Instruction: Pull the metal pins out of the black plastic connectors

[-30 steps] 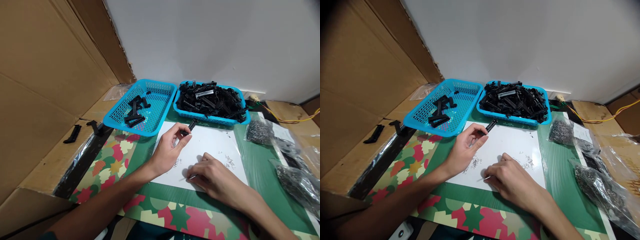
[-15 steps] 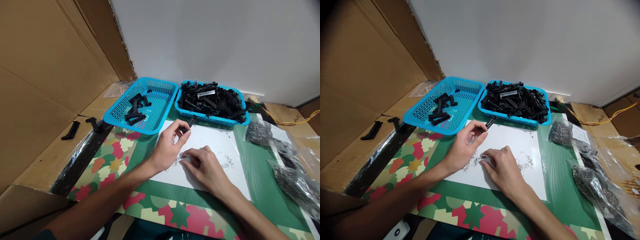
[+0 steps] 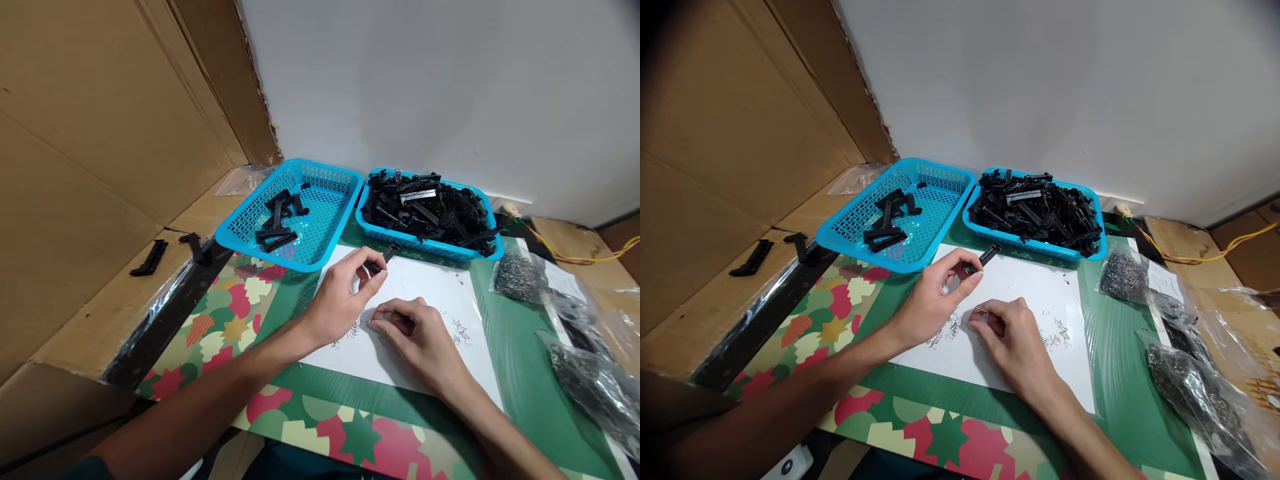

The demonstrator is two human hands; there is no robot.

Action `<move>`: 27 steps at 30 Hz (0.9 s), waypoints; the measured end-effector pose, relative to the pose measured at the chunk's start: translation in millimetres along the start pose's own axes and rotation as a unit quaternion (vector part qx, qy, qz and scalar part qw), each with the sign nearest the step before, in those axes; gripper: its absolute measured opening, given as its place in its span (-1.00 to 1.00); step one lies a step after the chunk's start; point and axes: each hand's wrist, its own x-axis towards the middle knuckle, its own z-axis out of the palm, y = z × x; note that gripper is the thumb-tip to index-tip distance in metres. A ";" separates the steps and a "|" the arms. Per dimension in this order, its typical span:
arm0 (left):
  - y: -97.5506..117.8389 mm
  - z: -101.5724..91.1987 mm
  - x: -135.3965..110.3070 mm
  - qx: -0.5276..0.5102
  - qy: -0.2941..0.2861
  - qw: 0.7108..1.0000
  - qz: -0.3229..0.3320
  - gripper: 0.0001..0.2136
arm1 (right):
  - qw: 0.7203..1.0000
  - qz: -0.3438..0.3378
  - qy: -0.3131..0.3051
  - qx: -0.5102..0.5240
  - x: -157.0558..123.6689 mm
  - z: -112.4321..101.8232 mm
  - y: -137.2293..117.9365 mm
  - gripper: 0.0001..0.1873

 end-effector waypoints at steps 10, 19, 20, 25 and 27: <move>12.3 -3.2 -1.7 -0.093 -0.122 0.988 -0.029 -0.81 | 0.959 0.039 0.150 0.239 2.3 -27.8 -3.6 -0.75; 16.7 8.5 -5.3 -0.193 -0.114 0.967 -0.124 -0.78 | 0.963 -0.058 0.254 0.065 -4.4 -22.1 -4.4 -0.86; 16.7 8.7 -5.5 -0.195 -0.111 0.966 -0.128 -0.78 | 0.961 -0.081 0.262 0.041 -4.9 -21.7 -3.3 -0.86; 13.9 9.4 -8.4 -0.134 -0.103 0.981 -0.090 -0.81 | 0.944 -0.160 0.288 -0.035 -6.0 -19.1 0.9 -0.85; 13.1 9.6 -9.3 -0.088 -0.102 0.989 -0.062 -0.82 | 0.941 -0.156 0.299 -0.034 -6.8 -18.9 0.0 -0.88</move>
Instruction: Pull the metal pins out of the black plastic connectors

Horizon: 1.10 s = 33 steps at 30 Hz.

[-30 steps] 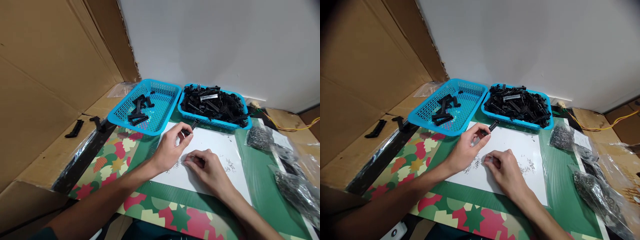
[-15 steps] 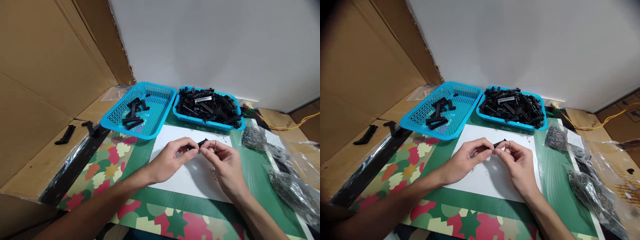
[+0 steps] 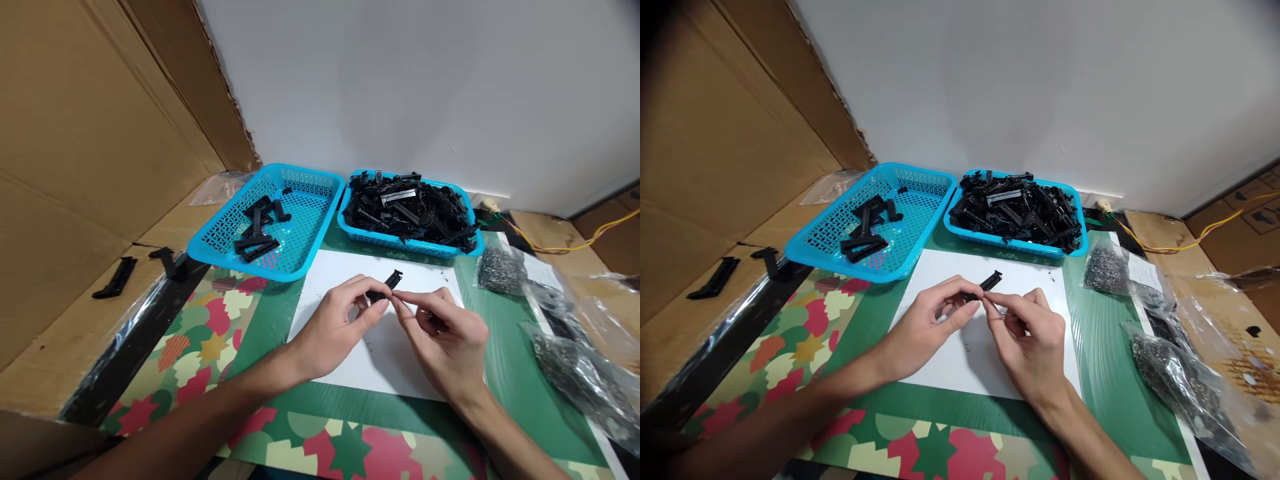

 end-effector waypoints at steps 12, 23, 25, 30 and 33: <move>1.8 -0.8 2.4 -0.191 -0.065 0.976 -0.082 -0.73 | 0.987 0.057 -0.061 0.135 4.2 -6.8 1.1 -0.81; -0.6 -1.6 2.4 -0.279 -0.081 0.951 -0.107 -0.70 | 0.993 -0.030 -0.071 0.084 2.8 -11.0 3.1 -0.71; -2.1 -1.9 1.5 -0.238 -0.060 0.966 -0.084 -0.73 | 0.994 0.007 -0.072 0.086 2.8 -10.3 1.1 -0.81; -2.2 -1.4 -1.4 -0.140 -0.025 0.989 -0.049 -0.76 | 0.985 0.115 -0.086 0.097 4.5 -8.5 -0.5 -0.83; 0.6 -2.8 -3.1 -0.081 -0.015 0.996 -0.032 -0.76 | 0.983 0.136 -0.073 0.100 4.6 -9.4 0.7 -0.80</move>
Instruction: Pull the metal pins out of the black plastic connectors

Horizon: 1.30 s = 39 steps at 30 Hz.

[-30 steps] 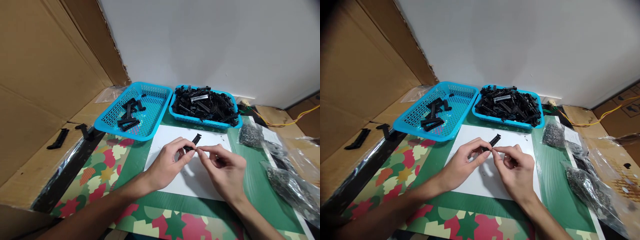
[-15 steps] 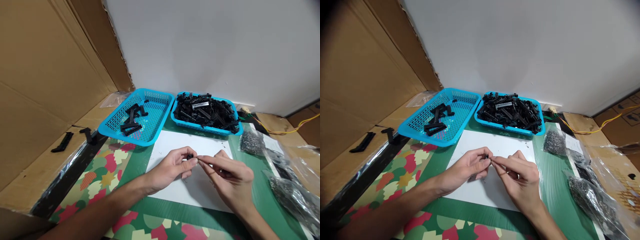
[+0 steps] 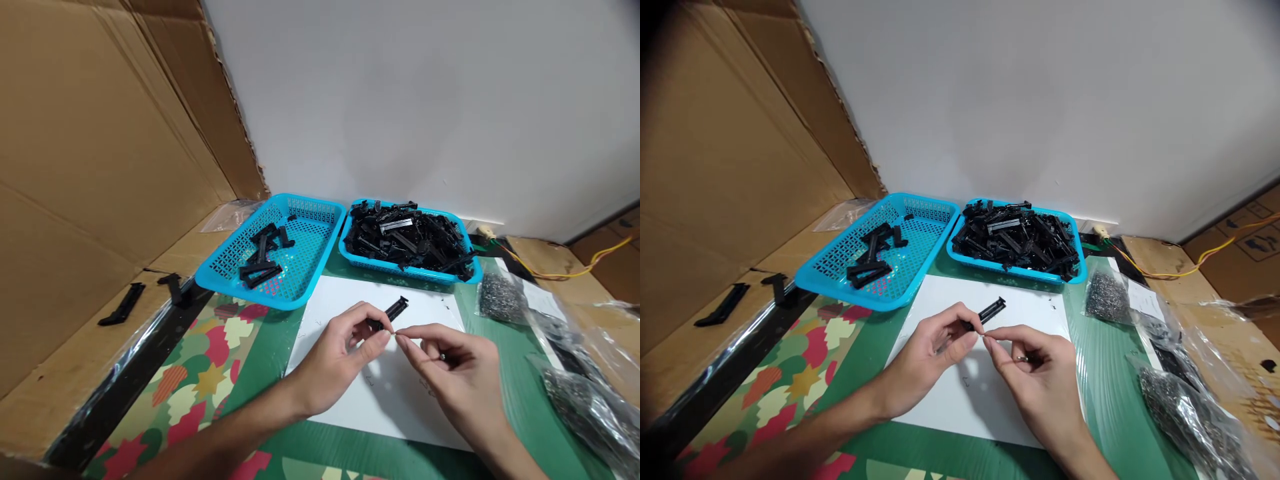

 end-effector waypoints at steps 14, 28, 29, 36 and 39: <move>-6.8 -0.8 -4.7 -0.061 -0.028 0.997 0.032 -0.59 | 0.976 -0.211 0.017 -0.050 0.5 -1.2 -2.2 -0.80; -4.9 -6.6 -5.3 0.035 -0.028 0.998 0.047 -0.64 | 0.951 -0.293 -0.015 -0.099 4.5 -6.9 1.7 -0.69; -4.5 -6.4 -5.0 0.039 -0.028 0.998 0.051 -0.64 | 0.951 -0.294 -0.022 -0.096 4.7 -7.7 2.4 -0.68; -5.4 -5.3 -5.1 0.027 -0.035 0.998 0.038 -0.63 | 0.961 -0.262 -0.074 -0.054 5.3 -10.9 7.2 -0.65; -6.3 -5.7 -5.5 0.022 -0.040 0.998 0.035 -0.63 | 0.971 -0.220 -0.084 -0.037 5.8 -10.5 4.8 -0.73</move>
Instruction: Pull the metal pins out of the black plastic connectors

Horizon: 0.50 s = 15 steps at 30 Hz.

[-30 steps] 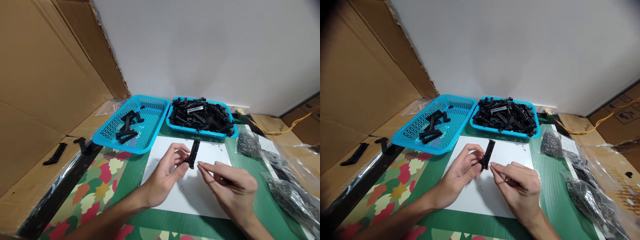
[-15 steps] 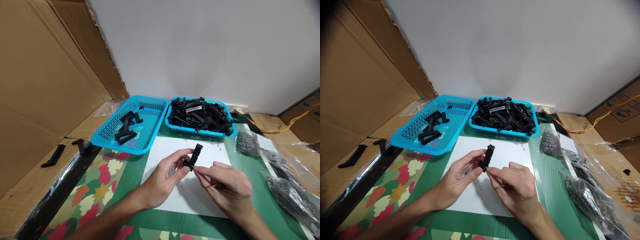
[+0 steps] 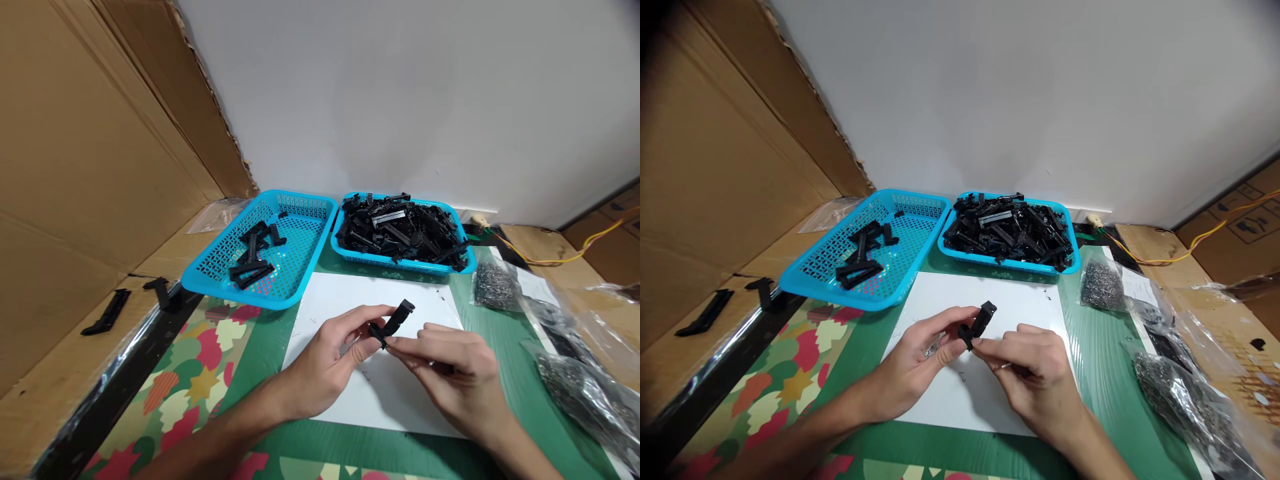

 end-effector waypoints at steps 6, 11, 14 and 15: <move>3.1 0.6 2.5 0.021 -0.045 0.999 0.007 -0.60 | 0.989 0.134 0.015 0.060 4.4 -1.2 -5.3 -0.99; 1.7 2.1 2.8 -0.046 -0.032 0.997 -0.047 -0.56 | 0.992 0.115 0.031 0.046 5.2 -3.2 -5.3 -0.89; 1.6 1.7 2.2 -0.059 -0.051 0.995 -0.064 -0.54 | 0.998 0.058 0.025 0.025 4.6 -5.4 -3.2 -0.85; 2.3 1.4 2.3 -0.050 -0.051 0.996 -0.061 -0.56 | 0.999 0.037 0.021 0.017 4.3 -6.2 -2.0 -0.82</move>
